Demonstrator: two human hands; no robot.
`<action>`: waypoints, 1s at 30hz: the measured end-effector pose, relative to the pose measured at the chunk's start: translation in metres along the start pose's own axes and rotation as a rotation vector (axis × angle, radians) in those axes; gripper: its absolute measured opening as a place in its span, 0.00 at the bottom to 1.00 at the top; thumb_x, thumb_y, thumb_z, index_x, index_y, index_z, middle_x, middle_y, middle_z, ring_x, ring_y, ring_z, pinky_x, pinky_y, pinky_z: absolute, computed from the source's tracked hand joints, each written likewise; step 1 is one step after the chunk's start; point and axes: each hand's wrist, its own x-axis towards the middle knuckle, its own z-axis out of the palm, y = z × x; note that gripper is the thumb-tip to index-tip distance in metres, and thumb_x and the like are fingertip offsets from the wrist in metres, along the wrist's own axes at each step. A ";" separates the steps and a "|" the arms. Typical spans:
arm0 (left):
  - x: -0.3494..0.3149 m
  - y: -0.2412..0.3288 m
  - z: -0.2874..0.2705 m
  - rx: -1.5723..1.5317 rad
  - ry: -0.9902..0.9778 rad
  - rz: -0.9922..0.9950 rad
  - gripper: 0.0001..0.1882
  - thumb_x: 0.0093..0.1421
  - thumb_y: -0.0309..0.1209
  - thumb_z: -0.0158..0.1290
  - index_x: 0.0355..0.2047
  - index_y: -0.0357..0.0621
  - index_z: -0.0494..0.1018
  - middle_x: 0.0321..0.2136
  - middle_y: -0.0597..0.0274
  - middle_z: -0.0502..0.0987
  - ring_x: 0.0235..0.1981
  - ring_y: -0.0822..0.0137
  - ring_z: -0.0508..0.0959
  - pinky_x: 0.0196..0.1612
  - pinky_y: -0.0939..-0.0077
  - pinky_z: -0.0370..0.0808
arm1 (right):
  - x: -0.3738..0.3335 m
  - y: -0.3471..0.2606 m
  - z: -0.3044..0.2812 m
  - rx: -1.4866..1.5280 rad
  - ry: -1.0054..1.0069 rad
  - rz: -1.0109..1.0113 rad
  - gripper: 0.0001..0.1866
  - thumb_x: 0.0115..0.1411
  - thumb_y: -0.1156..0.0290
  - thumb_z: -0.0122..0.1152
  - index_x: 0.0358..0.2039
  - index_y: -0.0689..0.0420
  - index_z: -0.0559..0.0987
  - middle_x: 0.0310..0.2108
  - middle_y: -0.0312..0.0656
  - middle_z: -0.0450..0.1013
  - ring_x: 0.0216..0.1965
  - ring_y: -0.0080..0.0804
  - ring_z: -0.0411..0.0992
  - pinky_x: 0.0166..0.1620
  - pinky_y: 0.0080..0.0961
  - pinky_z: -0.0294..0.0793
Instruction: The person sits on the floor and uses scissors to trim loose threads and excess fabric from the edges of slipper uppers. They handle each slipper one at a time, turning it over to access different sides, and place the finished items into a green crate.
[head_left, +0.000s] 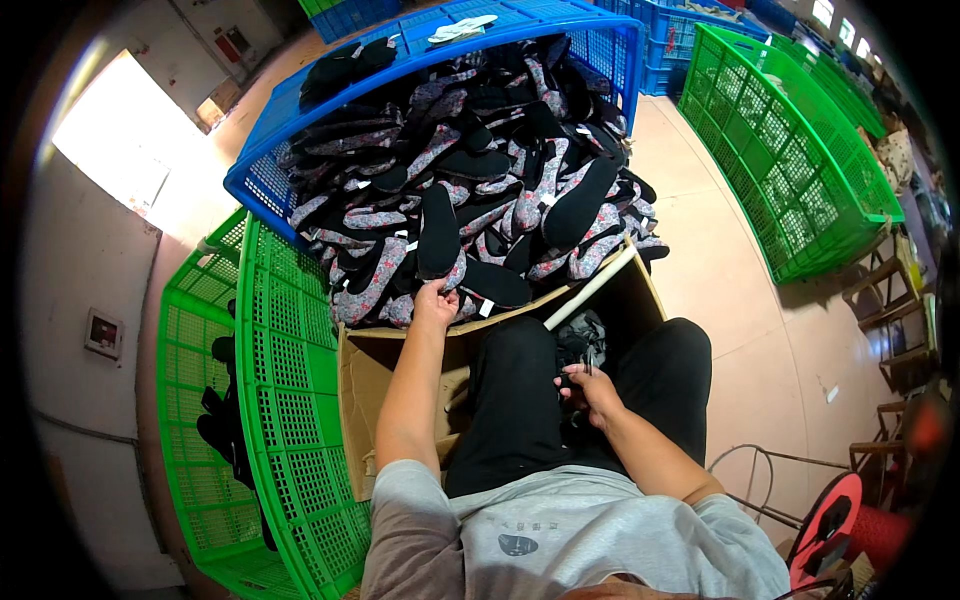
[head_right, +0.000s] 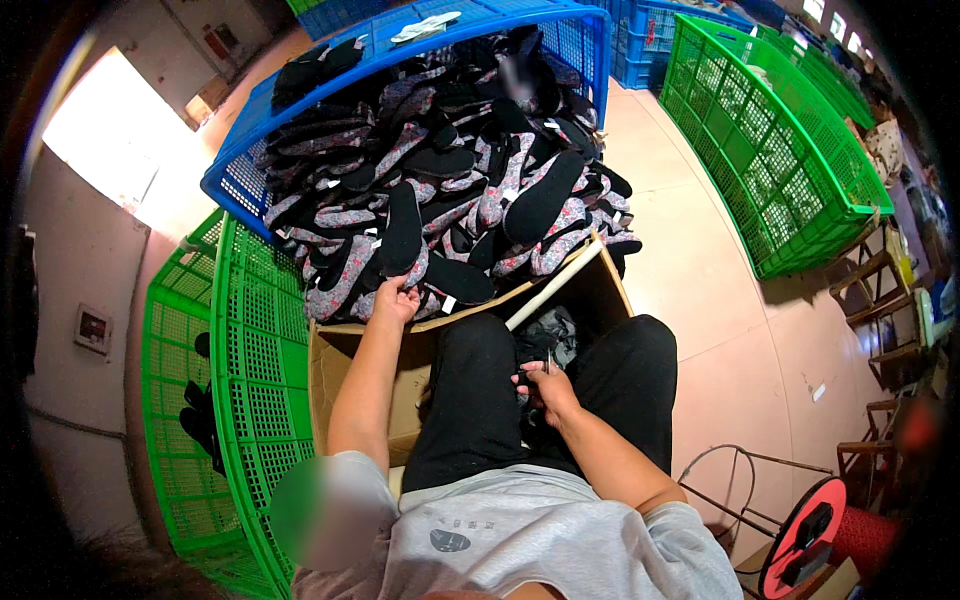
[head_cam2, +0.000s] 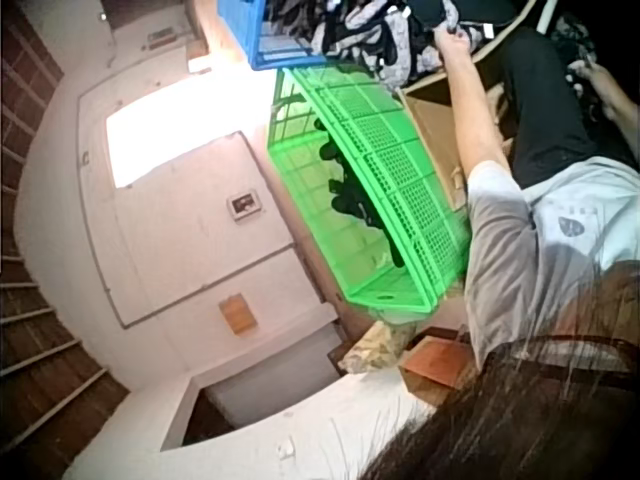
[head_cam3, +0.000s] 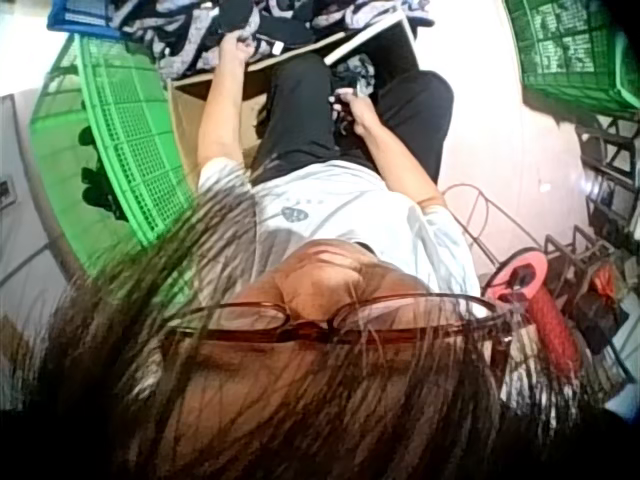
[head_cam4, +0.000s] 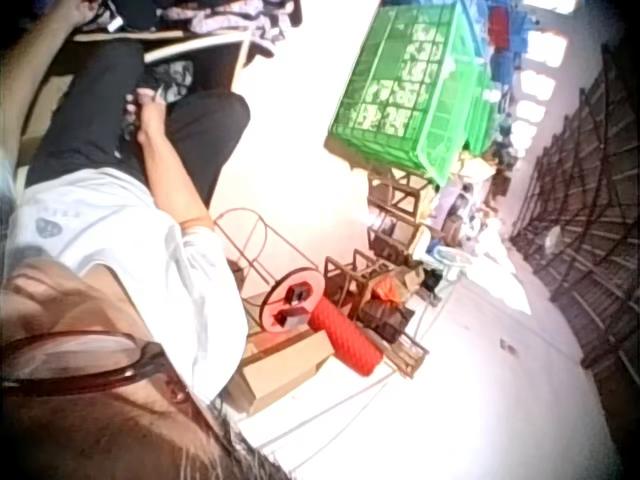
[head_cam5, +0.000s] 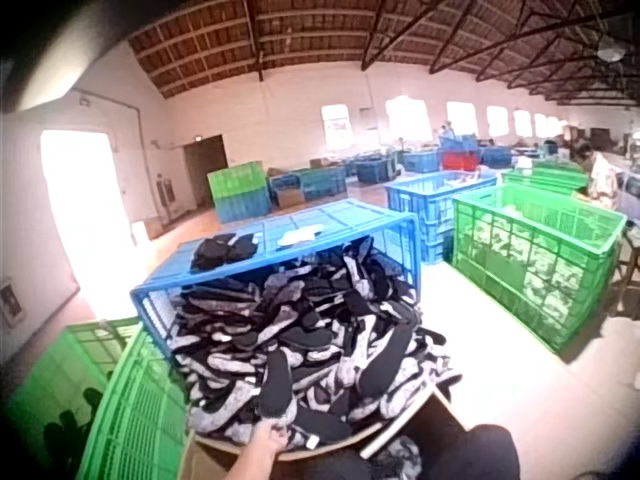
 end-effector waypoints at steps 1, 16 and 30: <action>-0.011 -0.007 0.002 -0.044 -0.018 -0.030 0.09 0.58 0.24 0.53 0.39 0.42 0.70 0.35 0.57 0.74 0.31 0.64 0.72 0.28 0.75 0.66 | 0.000 -0.001 -0.001 -0.003 0.009 -0.004 0.09 0.63 0.73 0.47 0.43 0.52 0.71 0.34 0.38 0.79 0.26 0.19 0.73 0.19 0.16 0.55; -0.241 -0.079 -0.025 -0.135 -0.426 -0.340 0.14 0.55 0.19 0.50 0.42 0.27 0.68 0.37 0.47 0.76 0.36 0.56 0.76 0.41 0.67 0.76 | -0.022 -0.010 0.009 0.019 -0.093 -0.230 0.12 0.63 0.70 0.54 0.47 0.55 0.71 0.37 0.39 0.78 0.27 0.16 0.72 0.18 0.10 0.55; -0.305 -0.182 -0.014 0.241 -0.489 -0.074 0.17 0.58 0.22 0.57 0.48 0.44 0.70 0.41 0.63 0.77 0.40 0.68 0.76 0.41 0.72 0.75 | -0.051 -0.011 0.001 -0.036 -0.391 -0.503 0.24 0.59 0.65 0.64 0.54 0.58 0.70 0.35 0.29 0.72 0.29 0.13 0.65 0.31 0.13 0.66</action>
